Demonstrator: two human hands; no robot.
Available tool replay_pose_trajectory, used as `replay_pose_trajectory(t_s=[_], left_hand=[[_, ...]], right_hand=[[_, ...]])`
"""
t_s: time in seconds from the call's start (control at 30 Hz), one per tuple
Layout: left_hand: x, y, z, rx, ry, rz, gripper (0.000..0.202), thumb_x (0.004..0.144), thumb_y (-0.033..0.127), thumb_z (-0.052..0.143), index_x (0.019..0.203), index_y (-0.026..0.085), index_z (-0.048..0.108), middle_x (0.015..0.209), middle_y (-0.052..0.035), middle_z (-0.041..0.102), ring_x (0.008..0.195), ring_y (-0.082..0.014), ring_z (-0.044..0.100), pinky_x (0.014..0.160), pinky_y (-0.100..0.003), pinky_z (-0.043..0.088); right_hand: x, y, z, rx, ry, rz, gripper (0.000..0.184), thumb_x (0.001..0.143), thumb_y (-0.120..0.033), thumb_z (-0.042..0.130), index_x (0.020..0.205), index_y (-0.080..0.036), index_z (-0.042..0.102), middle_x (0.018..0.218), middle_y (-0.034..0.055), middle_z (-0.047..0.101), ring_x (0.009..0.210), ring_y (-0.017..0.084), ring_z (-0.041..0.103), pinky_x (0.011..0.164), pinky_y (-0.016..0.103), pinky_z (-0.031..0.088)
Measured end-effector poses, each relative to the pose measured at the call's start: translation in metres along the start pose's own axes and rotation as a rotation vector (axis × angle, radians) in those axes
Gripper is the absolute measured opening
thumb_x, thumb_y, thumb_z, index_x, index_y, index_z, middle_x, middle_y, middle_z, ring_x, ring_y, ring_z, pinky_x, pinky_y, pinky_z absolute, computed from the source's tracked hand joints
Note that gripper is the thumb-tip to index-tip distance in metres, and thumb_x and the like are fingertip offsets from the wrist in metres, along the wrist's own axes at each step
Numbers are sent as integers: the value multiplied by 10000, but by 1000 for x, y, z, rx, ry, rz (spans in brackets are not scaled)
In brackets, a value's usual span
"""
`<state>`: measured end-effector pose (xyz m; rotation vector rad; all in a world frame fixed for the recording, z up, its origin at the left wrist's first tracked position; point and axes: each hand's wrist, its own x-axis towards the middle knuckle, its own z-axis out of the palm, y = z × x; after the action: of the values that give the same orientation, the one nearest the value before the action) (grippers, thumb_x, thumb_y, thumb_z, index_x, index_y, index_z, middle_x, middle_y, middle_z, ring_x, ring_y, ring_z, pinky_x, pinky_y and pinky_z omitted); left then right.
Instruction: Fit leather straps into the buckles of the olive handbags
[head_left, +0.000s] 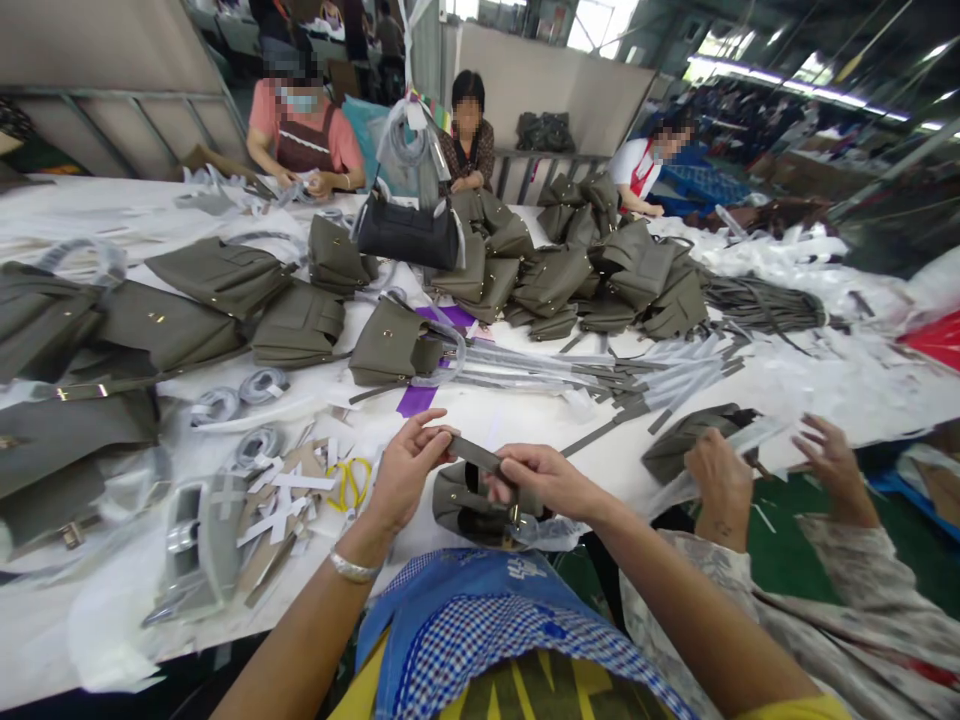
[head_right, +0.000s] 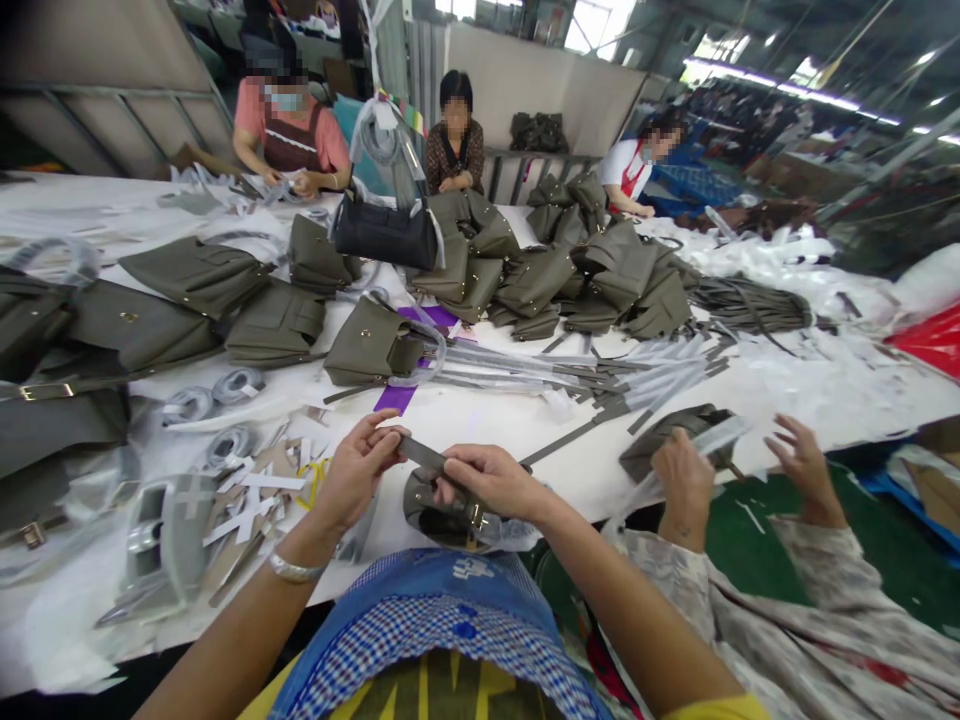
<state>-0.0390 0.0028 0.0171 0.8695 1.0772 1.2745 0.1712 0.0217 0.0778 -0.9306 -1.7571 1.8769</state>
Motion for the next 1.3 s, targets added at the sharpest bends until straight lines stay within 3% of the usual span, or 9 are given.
replay_pose_trajectory(t_s=[0.1,0.2,0.3,0.47,0.7,0.97,1.03,1.2,1.3], left_hand=[[-6,-29,12,193,-216,15,540,846,415,603,1334,237,458,1198,-107,635,982,-201,644,830,-329,529],[-9,-61,14,623,-500,117,494,729,372,743,1195,260,621,1150,-80,676,1070,-257,608,934,-377,466],[-6,-78,14,806,-616,209,370,783,312,694,1151,291,657,1086,-44,709,1038,-240,628,934,-351,451],[4,-70,1,730,-550,189,329,819,317,655,1144,272,660,1088,-44,705,974,-200,646,874,-294,476],[9,-71,-21,849,-488,256,319,797,318,680,1114,276,680,1008,-59,711,982,-236,579,1001,-445,381],[-8,-89,-20,506,-394,-50,374,736,273,706,1092,186,631,1076,-69,664,983,-199,613,920,-351,466],[-11,-94,-14,438,-384,-105,338,714,266,725,1024,159,641,1014,-69,682,947,-198,628,893,-338,478],[-20,-102,4,420,-333,-108,330,688,285,756,982,161,671,963,-61,703,906,-201,638,845,-324,490],[-27,-100,13,412,-301,-104,321,683,268,758,972,155,672,932,-56,711,878,-198,645,809,-308,500]], right_hand=[[-7,0,-8,204,243,-18,355,929,-471,477,776,-167,578,593,-26,544,610,112,552,630,237,438],[-17,0,-20,358,401,-49,301,906,-454,535,809,-172,576,562,-47,489,562,97,513,563,215,395],[-27,0,-31,411,504,-70,289,887,-451,566,810,-174,583,557,-50,469,489,75,444,490,200,335],[-47,10,-47,436,605,-49,270,862,-435,603,783,-178,583,506,-72,378,416,49,296,429,192,264],[-70,40,-54,505,701,-24,245,852,-412,625,790,-178,589,515,-83,327,407,41,237,411,174,286],[-78,17,-78,453,1022,-247,261,827,-489,624,890,-239,587,617,-78,374,436,57,265,416,171,293],[-73,13,-67,200,932,-126,256,853,-478,584,847,-223,609,615,-63,442,429,61,272,399,192,232],[-48,28,-12,-652,362,262,328,874,-393,526,644,-186,634,560,-12,570,532,123,481,505,240,287],[-40,46,10,-961,300,397,321,883,-374,482,687,-198,666,574,8,611,532,137,507,498,260,223]])
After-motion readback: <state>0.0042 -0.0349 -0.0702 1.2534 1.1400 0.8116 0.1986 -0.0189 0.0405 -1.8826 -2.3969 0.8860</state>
